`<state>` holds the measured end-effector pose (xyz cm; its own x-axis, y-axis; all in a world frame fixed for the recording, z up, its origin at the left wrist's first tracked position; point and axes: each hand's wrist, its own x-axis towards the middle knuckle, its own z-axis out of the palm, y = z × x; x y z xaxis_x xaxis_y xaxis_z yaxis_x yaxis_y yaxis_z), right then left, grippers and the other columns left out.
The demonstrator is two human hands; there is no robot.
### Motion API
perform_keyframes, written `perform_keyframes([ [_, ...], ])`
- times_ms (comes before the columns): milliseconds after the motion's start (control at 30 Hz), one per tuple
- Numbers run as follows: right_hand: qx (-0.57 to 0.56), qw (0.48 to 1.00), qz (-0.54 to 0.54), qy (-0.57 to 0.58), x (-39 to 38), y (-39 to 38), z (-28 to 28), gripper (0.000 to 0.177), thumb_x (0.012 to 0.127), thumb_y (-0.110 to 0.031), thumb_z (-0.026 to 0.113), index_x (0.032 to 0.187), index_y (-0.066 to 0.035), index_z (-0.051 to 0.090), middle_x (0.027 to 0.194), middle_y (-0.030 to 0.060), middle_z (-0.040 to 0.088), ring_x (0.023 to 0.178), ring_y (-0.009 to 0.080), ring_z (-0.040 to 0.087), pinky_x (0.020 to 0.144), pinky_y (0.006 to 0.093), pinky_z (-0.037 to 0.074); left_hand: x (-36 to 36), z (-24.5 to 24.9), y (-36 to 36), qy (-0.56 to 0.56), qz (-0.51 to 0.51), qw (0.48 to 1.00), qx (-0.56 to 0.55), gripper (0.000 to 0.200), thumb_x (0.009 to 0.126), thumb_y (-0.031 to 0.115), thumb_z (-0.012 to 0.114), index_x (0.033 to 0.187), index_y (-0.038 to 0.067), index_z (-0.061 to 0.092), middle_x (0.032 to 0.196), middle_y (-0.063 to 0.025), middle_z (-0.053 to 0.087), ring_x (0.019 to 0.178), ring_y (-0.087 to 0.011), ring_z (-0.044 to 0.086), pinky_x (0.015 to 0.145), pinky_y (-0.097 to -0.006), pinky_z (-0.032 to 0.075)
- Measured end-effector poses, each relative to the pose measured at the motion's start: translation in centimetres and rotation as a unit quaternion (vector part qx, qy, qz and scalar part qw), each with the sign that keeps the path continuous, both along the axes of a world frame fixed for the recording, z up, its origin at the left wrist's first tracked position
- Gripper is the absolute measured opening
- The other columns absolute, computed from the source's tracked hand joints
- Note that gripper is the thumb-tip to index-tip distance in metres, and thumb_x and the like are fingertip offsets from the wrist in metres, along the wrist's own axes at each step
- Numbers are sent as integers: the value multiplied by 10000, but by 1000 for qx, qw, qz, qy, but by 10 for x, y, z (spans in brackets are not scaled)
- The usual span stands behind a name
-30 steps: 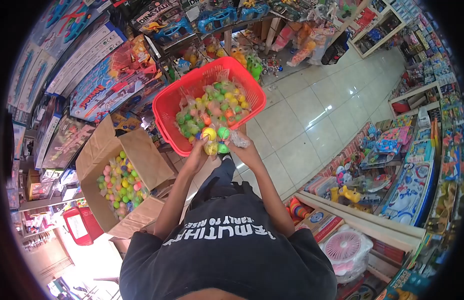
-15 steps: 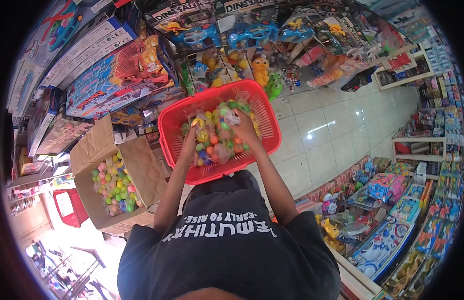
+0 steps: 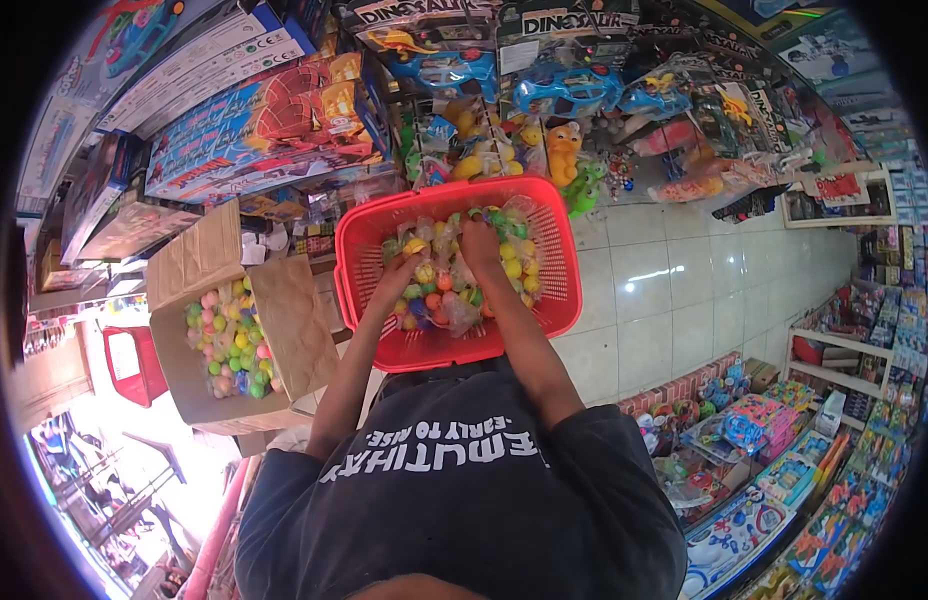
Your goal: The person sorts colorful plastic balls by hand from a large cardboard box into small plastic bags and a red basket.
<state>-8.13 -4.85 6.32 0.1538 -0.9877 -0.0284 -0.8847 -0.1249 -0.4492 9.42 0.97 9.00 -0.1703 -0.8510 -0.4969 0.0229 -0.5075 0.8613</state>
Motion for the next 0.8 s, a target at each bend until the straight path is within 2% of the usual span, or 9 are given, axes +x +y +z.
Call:
perform_keyframes([
  [167, -28, 1000, 2, -15, -5, 14, 1, 281, 680, -74, 623, 936, -6, 527, 942, 174, 537, 824, 350, 572, 663, 422, 491, -6, -20, 3, -51, -15, 999, -1, 441, 825, 372, 523, 1068, 5, 544, 925, -43, 575, 826, -123, 544, 693, -258, 452],
  [267, -52, 999, 5, -13, -13, 15, -8, 239, 688, -93, 617, 896, -15, 528, 908, 184, 552, 762, 346, 585, 631, 421, 493, -5, -44, 3, -78, -44, 996, -2, 419, 828, 355, 518, 1062, 9, 549, 906, -41, 579, 810, -122, 547, 679, -266, 457],
  [333, -4, 1000, 8, -13, -16, 18, -4, 213, 696, -117, 610, 864, -19, 523, 872, 178, 572, 725, 336, 592, 617, 418, 493, -10, -32, 4, -76, -59, 995, 6, 408, 830, 344, 516, 1061, 9, 550, 904, -44, 580, 803, -122, 548, 675, -266, 455],
  [400, 1, 1000, -1, 4, -16, 19, -2, 240, 698, -136, 619, 896, -34, 529, 835, 167, 584, 719, 333, 592, 611, 422, 490, -16, -20, 5, -113, -53, 992, 9, 393, 787, 307, 535, 991, -26, 576, 914, -126, 619, 857, -198, 582, 752, -297, 430],
  [567, 73, 997, -9, 35, -22, 16, 7, 255, 706, -132, 602, 937, -52, 531, 766, 151, 594, 716, 338, 593, 630, 418, 491, -21, -44, 11, -100, -116, 988, -14, 404, 768, 313, 559, 992, -23, 571, 906, -132, 618, 855, -202, 585, 735, -298, 439],
  [633, 84, 996, 15, -31, -30, 20, 4, 350, 710, -117, 591, 1051, -87, 515, 808, 158, 590, 783, 345, 583, 671, 426, 480, -25, -48, 13, -93, -139, 984, -53, 410, 758, 316, 574, 981, -27, 568, 900, -138, 617, 851, -205, 587, 727, -299, 442],
  [667, 84, 996, 13, -31, -36, 22, 2, 350, 710, -117, 591, 1051, -87, 515, 808, 158, 590, 783, 345, 583, 671, 426, 480, -27, -51, 14, -147, -178, 973, -24, 419, 748, 316, 586, 984, -30, 558, 904, -157, 613, 858, -222, 588, 729, -309, 444],
  [733, 175, 967, 73, -172, -45, 27, 11, 427, 714, -103, 577, 1130, -102, 481, 927, 165, 565, 857, 341, 562, 703, 421, 466, -34, -52, 17, -201, -216, 955, 6, 430, 738, 315, 598, 986, -32, 549, 907, -176, 609, 865, -240, 589, 731, -319, 446],
  [800, 122, 972, 76, -185, -47, 36, 22, 402, 716, -104, 577, 1107, -94, 485, 935, 163, 563, 846, 332, 565, 691, 414, 465, -39, -54, 20, -265, -240, 933, -30, 442, 714, 289, 617, 1005, -31, 522, 899, -219, 598, 851, -301, 593, 735, -355, 453],
])
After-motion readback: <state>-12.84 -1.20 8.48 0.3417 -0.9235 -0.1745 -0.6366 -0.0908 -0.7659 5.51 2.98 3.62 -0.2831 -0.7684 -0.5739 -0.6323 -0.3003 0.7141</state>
